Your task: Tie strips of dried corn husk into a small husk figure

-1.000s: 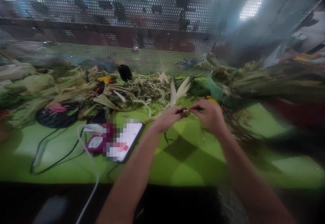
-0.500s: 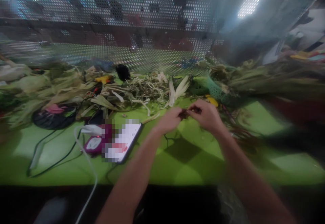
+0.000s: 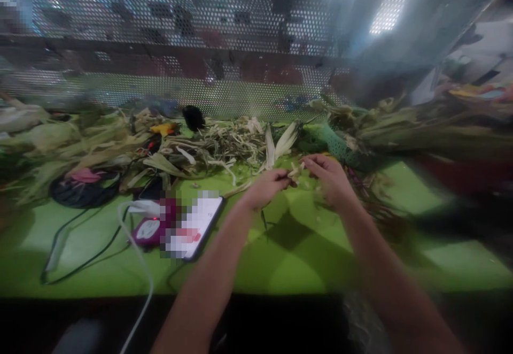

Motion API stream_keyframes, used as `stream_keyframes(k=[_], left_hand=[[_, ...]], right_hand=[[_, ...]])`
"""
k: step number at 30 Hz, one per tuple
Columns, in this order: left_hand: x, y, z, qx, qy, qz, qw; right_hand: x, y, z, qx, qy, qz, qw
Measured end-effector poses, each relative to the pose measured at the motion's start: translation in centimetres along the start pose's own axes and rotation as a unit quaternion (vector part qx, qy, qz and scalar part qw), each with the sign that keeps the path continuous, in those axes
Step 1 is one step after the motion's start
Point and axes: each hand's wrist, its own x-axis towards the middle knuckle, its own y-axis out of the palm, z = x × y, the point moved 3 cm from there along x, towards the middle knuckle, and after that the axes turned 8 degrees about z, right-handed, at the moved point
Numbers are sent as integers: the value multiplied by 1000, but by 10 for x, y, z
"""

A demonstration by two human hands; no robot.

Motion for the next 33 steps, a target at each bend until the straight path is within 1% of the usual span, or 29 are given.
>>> stream_keyframes(k=[3, 7, 10, 15, 19, 21, 24, 26, 29, 33], left_hand=[[-1, 0, -1, -23, 6, 2, 1000], [-2, 1, -2, -24, 13, 31, 999], [-3, 1, -3, -28, 13, 40, 999], [-3, 1, -2, -57, 10, 21, 998], [1, -2, 3, -83, 28, -39, 995], [3, -4, 6, -96, 40, -61, 993], [6, -5, 6, -105, 51, -76, 990], [6, -4, 4, -105, 53, -80, 990], [5, -1, 1, -120, 49, -77, 989], [3, 0, 2, -164, 20, -90, 982]], right_hand=[[1, 0, -5, 31, 23, 2, 999], [1, -2, -8, 50, 30, -46, 997], [1, -4, -8, 65, 33, -67, 995], [2, -4, -5, 58, 13, -97, 994], [-3, -5, 1, -23, -32, -127, 991], [-6, -2, 4, -75, -50, -120, 989], [-8, 8, 5, -133, -75, -55, 987], [-7, 14, 4, -149, -90, -23, 985], [-7, 16, 2, -125, -83, -26, 988], [-5, 11, 0, -49, -33, -44, 997]])
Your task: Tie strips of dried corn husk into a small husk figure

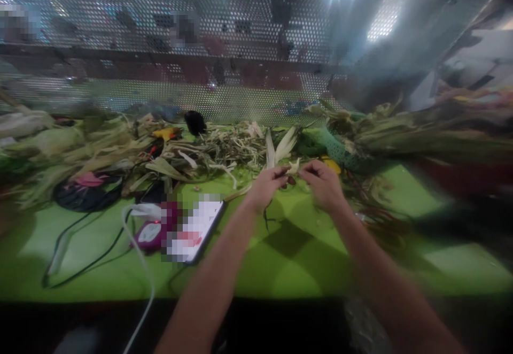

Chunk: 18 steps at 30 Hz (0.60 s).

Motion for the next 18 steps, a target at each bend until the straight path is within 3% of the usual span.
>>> stream_keyframes(k=[5, 9, 14, 18], left_hand=[[0, -6, 4, 5, -19, -3, 1000], [0, -5, -1, 100, -8, 20, 995], [0, 3, -5, 239, 26, 50, 969], [-1, 7, 1, 264, 33, 64, 962]], right_hand=[[1, -4, 0, 17, 7, 22, 1000], [1, -9, 5, -44, -39, 23, 998], [2, -12, 11, -121, -101, 23, 987], [2, -8, 11, -113, -100, 19, 988]])
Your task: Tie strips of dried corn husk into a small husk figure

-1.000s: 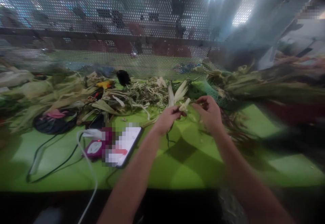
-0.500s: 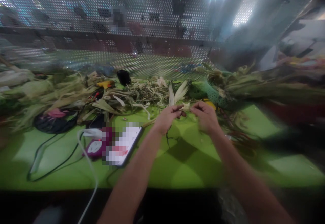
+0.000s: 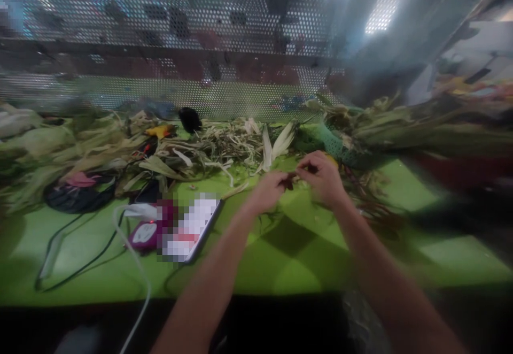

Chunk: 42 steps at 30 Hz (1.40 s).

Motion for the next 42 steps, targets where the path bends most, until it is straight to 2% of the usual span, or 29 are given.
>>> stream_keyframes(k=[3, 5, 9, 11, 15, 18, 25, 29, 32, 36, 39, 42], left_hand=[[0, 5, 3, -42, 1, 9, 999], [2, 7, 3, -107, -6, -2, 994], [4, 7, 1, -267, -4, -50, 962], [4, 6, 0, -303, -1, -68, 951], [2, 3, -1, -292, -5, -93, 952], [2, 3, -2, -285, 0, -93, 954], [1, -4, 0, -254, -13, -93, 963], [1, -5, 2, -275, -14, -84, 958], [0, -4, 4, -336, -30, -95, 937], [0, -2, 8, -425, -63, -140, 892], [-1, 0, 10, -468, -79, -180, 862], [0, 2, 9, -482, -75, -209, 848]], right_hand=[[-1, 1, 1, 11, 6, -16, 1000], [-2, 1, 2, 15, 11, -32, 999], [-3, -4, 2, 6, 31, -88, 996], [-3, -2, -1, 12, 45, -87, 995], [-4, 12, -4, 60, 84, -20, 994], [-6, 17, -4, 69, 95, -8, 993], [-5, 14, -4, -15, 34, 4, 999], [-5, 15, -7, -21, 31, 19, 999], [-5, 14, -3, -16, 29, 6, 999], [-8, 12, 10, -38, -12, -51, 998], [-11, 20, 19, -69, -63, -27, 995], [-14, 31, 19, -149, -86, -4, 985]])
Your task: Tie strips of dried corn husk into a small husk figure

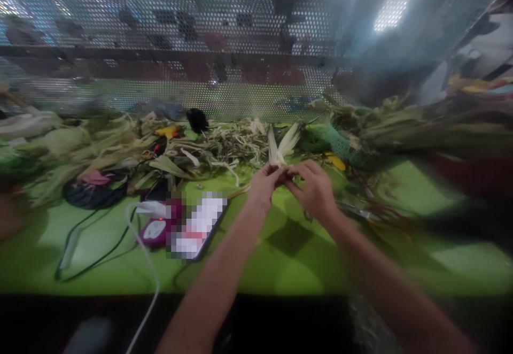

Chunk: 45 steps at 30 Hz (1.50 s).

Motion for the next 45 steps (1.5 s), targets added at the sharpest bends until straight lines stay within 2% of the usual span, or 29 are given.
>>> stream_keyframes(k=[6, 9, 12, 16, 23, 25, 29, 31, 39, 45], left_hand=[[0, 4, 9, 8, 9, -27, 1000], [1, 3, 12, 23, 10, -26, 999], [2, -1, 10, 49, 27, -36, 998], [4, -6, 5, 69, 51, -48, 995], [5, -9, -2, 63, 49, -57, 995], [5, -10, -4, 76, 45, -50, 995], [4, -7, -7, 86, 40, -21, 995], [3, -4, -6, 86, 36, -3, 996], [4, 0, 2, 69, -10, 34, 997], [0, 5, -1, 39, -7, 40, 998]], right_hand=[[-6, 9, 3, -186, -10, -20, 982], [-6, 9, 4, -212, -13, -36, 976], [-6, 8, 2, -162, 8, -41, 986], [-3, 7, -2, -49, 42, -13, 998], [0, 1, -7, 62, 65, 31, 995], [1, 0, -12, 114, 94, 44, 988], [3, 1, -26, 240, 177, 37, 954], [4, 4, -31, 277, 190, 35, 941], [5, 8, -39, 319, 225, 17, 921], [6, 4, -35, 308, 243, 6, 920]])
